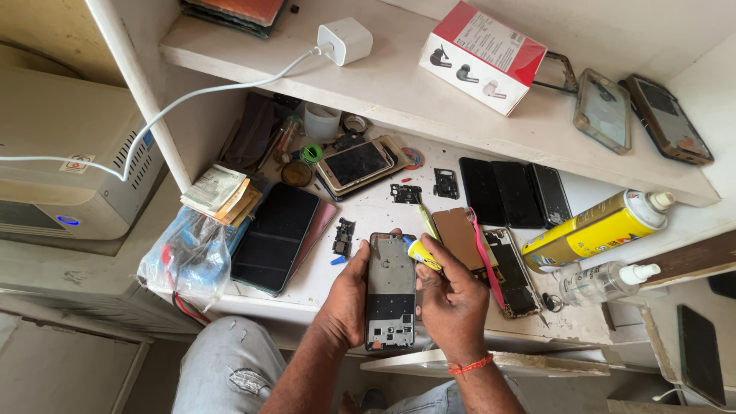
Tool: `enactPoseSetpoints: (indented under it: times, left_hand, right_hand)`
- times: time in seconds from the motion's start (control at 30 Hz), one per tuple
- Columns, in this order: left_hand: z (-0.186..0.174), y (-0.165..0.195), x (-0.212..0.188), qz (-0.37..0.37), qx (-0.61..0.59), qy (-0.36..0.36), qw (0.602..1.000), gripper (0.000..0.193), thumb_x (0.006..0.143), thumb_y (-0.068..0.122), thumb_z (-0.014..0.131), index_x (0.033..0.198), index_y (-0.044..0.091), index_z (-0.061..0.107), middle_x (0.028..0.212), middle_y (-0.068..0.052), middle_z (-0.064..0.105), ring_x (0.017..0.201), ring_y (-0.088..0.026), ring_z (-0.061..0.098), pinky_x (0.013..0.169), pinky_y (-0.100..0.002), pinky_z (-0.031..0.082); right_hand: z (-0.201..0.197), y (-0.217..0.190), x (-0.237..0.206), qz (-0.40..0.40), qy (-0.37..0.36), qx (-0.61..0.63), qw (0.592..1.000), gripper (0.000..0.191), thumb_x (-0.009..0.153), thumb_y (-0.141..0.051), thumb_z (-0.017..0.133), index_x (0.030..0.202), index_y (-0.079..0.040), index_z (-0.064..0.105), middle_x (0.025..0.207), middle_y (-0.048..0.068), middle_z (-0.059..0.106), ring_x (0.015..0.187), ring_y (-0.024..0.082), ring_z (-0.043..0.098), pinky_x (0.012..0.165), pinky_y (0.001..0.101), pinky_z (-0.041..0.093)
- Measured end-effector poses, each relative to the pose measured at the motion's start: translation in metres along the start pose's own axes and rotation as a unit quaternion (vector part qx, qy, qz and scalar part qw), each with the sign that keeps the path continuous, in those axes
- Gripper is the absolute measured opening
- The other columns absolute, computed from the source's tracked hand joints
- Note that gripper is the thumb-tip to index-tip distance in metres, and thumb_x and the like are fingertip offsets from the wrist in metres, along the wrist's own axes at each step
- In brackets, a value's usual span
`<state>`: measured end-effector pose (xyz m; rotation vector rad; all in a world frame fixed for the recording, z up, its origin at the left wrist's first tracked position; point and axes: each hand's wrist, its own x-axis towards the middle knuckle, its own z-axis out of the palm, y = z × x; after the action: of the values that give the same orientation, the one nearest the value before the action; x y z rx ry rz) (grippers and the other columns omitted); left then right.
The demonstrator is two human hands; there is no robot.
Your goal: The person scrapes residue from a smartphone chassis, wipes it with a pink tool, applies adhesive from a tube, and then aligns a screen assembly to the chassis. The person handles the chassis, adhesive tube, and screen assembly throughout the process.
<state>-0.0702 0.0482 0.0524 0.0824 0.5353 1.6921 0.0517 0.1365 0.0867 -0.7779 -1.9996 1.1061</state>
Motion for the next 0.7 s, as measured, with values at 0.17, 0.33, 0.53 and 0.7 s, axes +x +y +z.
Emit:
enactPoseSetpoints:
  times: [0.17,0.33,0.53,0.7]
  left_hand:
    - [-0.0013,-0.0017,0.0009,0.002,-0.001,-0.005,1.000,0.064,0.103,0.060,0.027,0.151,0.025,0.051,0.127,-0.013,0.068,0.105,-0.024,0.071,0.084,-0.045,0.062]
    - [-0.0005,-0.0023,0.0005,0.002,0.006,0.002,1.000,0.064,0.103,0.060,0.027,0.151,0.025,0.050,0.125,-0.013,0.069,0.105,-0.023,0.071,0.084,-0.044,0.063]
    - [-0.0004,-0.0043,0.0013,0.006,0.033,0.008,0.999,0.065,0.102,0.061,0.026,0.151,0.025,0.050,0.122,-0.012,0.069,0.102,-0.021,0.071,0.082,-0.042,0.063]
    - [-0.0039,-0.0072,0.0044,-0.007,0.030,0.015,0.999,0.069,0.101,0.064,0.027,0.151,0.022,0.049,0.117,-0.013,0.071,0.100,-0.021,0.073,0.081,-0.041,0.064]
  right_hand:
    - [-0.0011,0.0001,0.0007,-0.025,-0.002,-0.023,0.999,0.043,0.091,0.002,0.069,0.130,-0.015,0.071,0.091,0.004,0.078,0.064,0.003,0.067,0.045,0.0212,0.058]
    - [-0.0023,0.0020,0.0011,-0.063,-0.003,-0.035,0.997,0.044,0.091,0.003,0.070,0.132,-0.014,0.070,0.101,0.006,0.079,0.072,0.004,0.069,0.055,0.0210,0.059]
    - [-0.0023,0.0012,0.0006,-0.043,0.005,-0.042,0.998,0.045,0.090,0.005,0.069,0.130,-0.015,0.070,0.105,0.007,0.080,0.073,0.005,0.070,0.057,0.0209,0.060]
    - [-0.0025,-0.0010,0.0011,0.013,0.002,-0.032,0.999,0.045,0.090,0.005,0.068,0.129,-0.016,0.070,0.098,0.008,0.080,0.070,0.006,0.070,0.050,0.0226,0.059]
